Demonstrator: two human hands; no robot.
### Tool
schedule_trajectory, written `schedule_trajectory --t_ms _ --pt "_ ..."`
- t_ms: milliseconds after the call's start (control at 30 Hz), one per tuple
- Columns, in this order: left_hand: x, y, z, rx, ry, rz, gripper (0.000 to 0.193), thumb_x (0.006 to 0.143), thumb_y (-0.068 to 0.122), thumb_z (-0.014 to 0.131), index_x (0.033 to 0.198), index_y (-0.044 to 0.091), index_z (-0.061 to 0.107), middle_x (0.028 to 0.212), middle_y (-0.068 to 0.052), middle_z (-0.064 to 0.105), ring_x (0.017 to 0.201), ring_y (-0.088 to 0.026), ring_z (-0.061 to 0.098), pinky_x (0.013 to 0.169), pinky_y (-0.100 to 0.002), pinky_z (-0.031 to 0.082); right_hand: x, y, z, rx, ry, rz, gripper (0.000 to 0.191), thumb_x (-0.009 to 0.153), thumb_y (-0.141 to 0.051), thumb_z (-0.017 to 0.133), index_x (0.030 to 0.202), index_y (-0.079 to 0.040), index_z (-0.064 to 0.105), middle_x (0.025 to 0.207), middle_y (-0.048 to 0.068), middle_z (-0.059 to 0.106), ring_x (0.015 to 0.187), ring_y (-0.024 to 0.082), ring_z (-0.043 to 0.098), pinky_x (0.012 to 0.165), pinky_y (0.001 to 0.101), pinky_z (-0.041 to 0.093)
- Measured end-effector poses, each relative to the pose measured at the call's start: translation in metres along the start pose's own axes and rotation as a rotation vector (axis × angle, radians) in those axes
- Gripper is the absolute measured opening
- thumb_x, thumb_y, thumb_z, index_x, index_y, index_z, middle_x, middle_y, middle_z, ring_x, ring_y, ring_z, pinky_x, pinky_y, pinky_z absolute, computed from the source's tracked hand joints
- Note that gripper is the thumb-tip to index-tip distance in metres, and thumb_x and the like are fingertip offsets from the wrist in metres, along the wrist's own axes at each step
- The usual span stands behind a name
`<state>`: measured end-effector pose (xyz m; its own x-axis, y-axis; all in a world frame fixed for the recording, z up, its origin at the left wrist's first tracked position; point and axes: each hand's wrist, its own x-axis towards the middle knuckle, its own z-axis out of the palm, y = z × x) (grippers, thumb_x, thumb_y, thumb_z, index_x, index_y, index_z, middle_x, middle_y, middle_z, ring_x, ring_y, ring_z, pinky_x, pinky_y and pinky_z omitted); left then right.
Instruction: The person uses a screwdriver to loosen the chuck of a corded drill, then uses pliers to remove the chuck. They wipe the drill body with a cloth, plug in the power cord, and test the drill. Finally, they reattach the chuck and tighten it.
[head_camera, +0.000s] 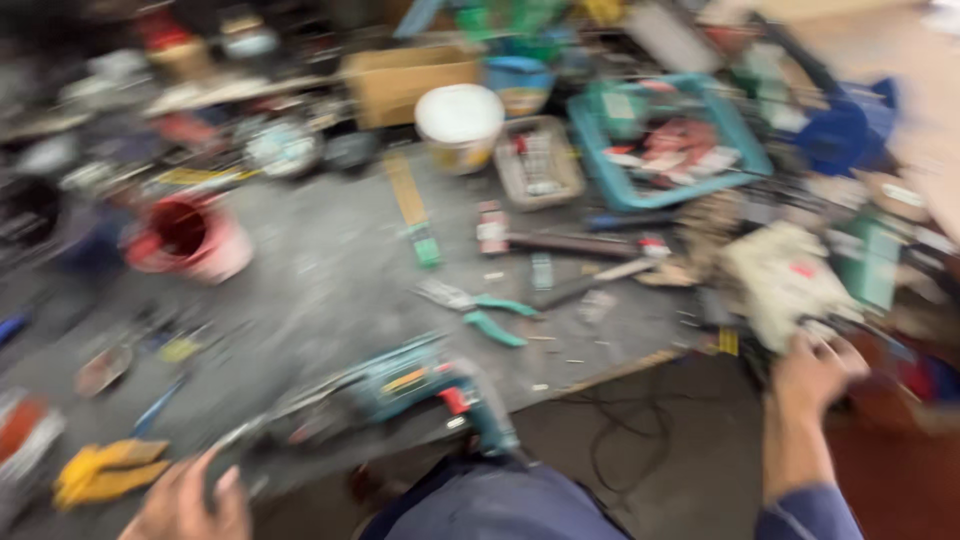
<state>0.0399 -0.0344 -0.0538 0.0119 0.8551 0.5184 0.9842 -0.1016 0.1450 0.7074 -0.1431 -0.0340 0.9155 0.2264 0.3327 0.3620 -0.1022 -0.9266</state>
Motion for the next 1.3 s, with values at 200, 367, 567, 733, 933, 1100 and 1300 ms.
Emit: schedule_trajectory --t_ms 200,367,567,733,933,1100,1300 --pt "-0.024 -0.035 -0.031 -0.107 -0.128 -0.127 0.037 0.09 0.024 0.07 0.126 0.017 0.065 0.124 -0.005 0.065 0.119 -0.024 0.059 0.103 -0.048 0.036 -0.192 -0.04 0.074 -0.157 -0.456 -0.206 0.043 0.104 -0.002 0.069 0.134 -0.002 0.038 0.123 0.01 0.047 0.099 0.017 0.05 0.083 0.0279 0.045" --pt "-0.003 -0.057 -0.04 -0.209 -0.129 -0.115 0.038 0.088 0.019 0.071 0.125 0.014 0.064 0.123 -0.006 0.065 0.117 -0.024 0.059 0.102 -0.047 0.037 -0.31 -0.109 0.119 -0.425 -0.993 -0.579 0.091 0.065 -0.035 0.088 0.137 0.003 0.047 0.121 0.021 0.055 0.108 0.038 0.058 0.093 0.0473 0.049" --pt "0.003 -0.127 -0.049 -0.271 -0.085 -0.07 0.036 0.088 0.017 0.071 0.124 0.014 0.064 0.122 -0.005 0.065 0.115 -0.024 0.061 0.103 -0.046 0.036 -0.338 -0.135 0.159 -0.725 -1.051 -0.516 0.078 0.069 -0.04 0.082 0.132 -0.003 0.053 0.12 0.02 0.061 0.115 0.041 0.061 0.097 0.0478 0.05" --pt "0.002 -0.209 -0.066 -0.234 -0.059 -0.111 0.033 0.09 0.016 0.071 0.122 0.013 0.065 0.123 -0.005 0.067 0.113 -0.023 0.061 0.103 -0.046 0.036 -0.34 -0.119 0.165 -0.709 -1.11 -0.575 0.074 0.072 -0.033 0.08 0.131 0.001 0.051 0.124 0.024 0.062 0.12 0.042 0.059 0.099 0.0478 0.049" --pt "0.01 -0.288 -0.081 -0.208 -0.032 -0.116 0.033 0.091 0.015 0.07 0.124 0.013 0.065 0.125 -0.005 0.066 0.121 -0.025 0.06 0.106 -0.046 0.035 -0.352 -0.123 0.168 -0.695 -1.104 -0.579 0.076 0.075 -0.027 0.077 0.137 0.003 0.046 0.129 0.026 0.058 0.125 0.043 0.055 0.104 0.0472 0.045" --pt "0.02 -0.316 -0.075 -0.279 -0.079 -0.1 0.032 0.091 0.016 0.069 0.123 0.014 0.066 0.126 -0.004 0.066 0.119 -0.024 0.06 0.107 -0.045 0.035 -0.365 -0.145 0.171 -0.693 -1.103 -0.568 0.076 0.075 -0.027 0.078 0.138 0.0 0.046 0.13 0.024 0.058 0.126 0.042 0.054 0.105 0.0463 0.044" --pt "0.026 -0.309 -0.067 -0.339 -0.131 -0.024 0.031 0.09 0.017 0.07 0.12 0.014 0.067 0.124 -0.005 0.066 0.114 -0.024 0.061 0.105 -0.047 0.035 -0.376 -0.174 0.169 -0.758 -1.096 -0.453 0.072 0.074 -0.029 0.08 0.134 -0.003 0.05 0.13 0.021 0.059 0.128 0.04 0.054 0.106 0.046 0.044"
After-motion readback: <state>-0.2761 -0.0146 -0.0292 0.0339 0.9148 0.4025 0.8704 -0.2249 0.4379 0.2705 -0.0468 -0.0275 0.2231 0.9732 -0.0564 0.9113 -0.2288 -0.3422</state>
